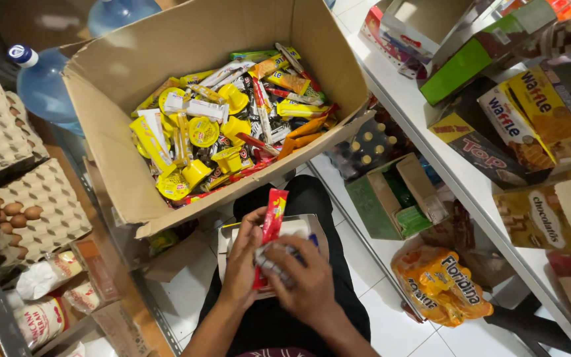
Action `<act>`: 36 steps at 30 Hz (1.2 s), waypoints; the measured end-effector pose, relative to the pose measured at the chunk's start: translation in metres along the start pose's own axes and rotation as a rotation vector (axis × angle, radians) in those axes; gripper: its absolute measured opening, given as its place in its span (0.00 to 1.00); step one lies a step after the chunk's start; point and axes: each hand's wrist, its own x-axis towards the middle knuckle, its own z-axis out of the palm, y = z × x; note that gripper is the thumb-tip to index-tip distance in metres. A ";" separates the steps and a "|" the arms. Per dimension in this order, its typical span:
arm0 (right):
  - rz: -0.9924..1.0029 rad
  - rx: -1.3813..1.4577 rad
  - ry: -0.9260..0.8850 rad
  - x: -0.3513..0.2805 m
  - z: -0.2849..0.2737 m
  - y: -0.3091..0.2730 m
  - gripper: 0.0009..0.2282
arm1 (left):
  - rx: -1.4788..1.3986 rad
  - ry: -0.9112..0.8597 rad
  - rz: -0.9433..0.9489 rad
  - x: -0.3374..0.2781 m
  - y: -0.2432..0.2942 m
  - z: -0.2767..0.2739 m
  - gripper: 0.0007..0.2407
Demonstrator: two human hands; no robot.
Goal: The person sorts snack products from a large cardboard box and wipes them before placing them into smaller display boxes for retail.
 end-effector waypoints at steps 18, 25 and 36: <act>-0.024 -0.076 0.052 0.008 -0.003 0.013 0.17 | 0.158 -0.012 0.017 -0.007 -0.001 0.002 0.19; 0.058 -0.175 0.180 0.020 -0.011 0.013 0.15 | 0.101 -0.057 -0.022 -0.010 -0.002 0.009 0.18; -0.015 -0.044 -0.024 -0.005 0.005 0.006 0.17 | 0.063 -0.006 -0.004 -0.007 -0.001 -0.007 0.21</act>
